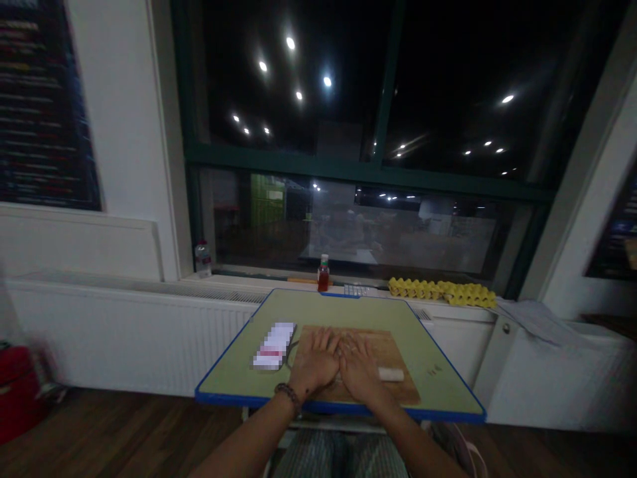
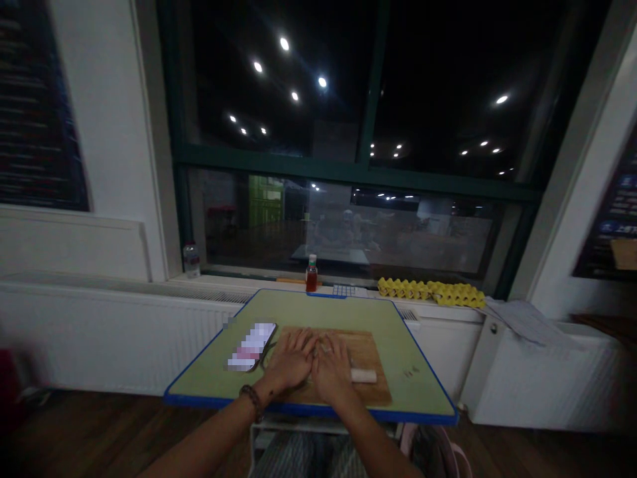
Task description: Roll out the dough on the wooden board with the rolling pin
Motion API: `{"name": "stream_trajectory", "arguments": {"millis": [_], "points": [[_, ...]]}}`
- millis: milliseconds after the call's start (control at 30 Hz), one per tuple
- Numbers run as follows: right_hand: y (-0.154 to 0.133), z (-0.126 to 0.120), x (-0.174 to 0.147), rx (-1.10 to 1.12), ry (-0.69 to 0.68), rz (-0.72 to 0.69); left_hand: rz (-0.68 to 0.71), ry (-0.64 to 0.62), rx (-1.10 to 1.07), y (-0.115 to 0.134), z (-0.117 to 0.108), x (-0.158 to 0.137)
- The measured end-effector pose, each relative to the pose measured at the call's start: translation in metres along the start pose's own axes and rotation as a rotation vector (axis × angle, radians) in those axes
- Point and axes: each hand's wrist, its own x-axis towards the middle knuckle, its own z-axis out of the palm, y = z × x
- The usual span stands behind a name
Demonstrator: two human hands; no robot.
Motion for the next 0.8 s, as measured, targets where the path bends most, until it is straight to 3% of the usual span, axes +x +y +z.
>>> {"name": "stream_trajectory", "arguments": {"millis": [333,667,800], "points": [[-0.005,-0.003,-0.008,0.03,0.042,-0.033,-0.009,0.116,0.024,0.006,-0.007,-0.015],[0.008,0.0,0.019,-0.009,-0.091,-0.054,-0.11,0.216,0.029,-0.001,-0.001,0.013],[0.008,-0.004,0.03,-0.004,-0.089,0.014,-0.176,0.209,0.021,-0.002,-0.002,0.024]]}}
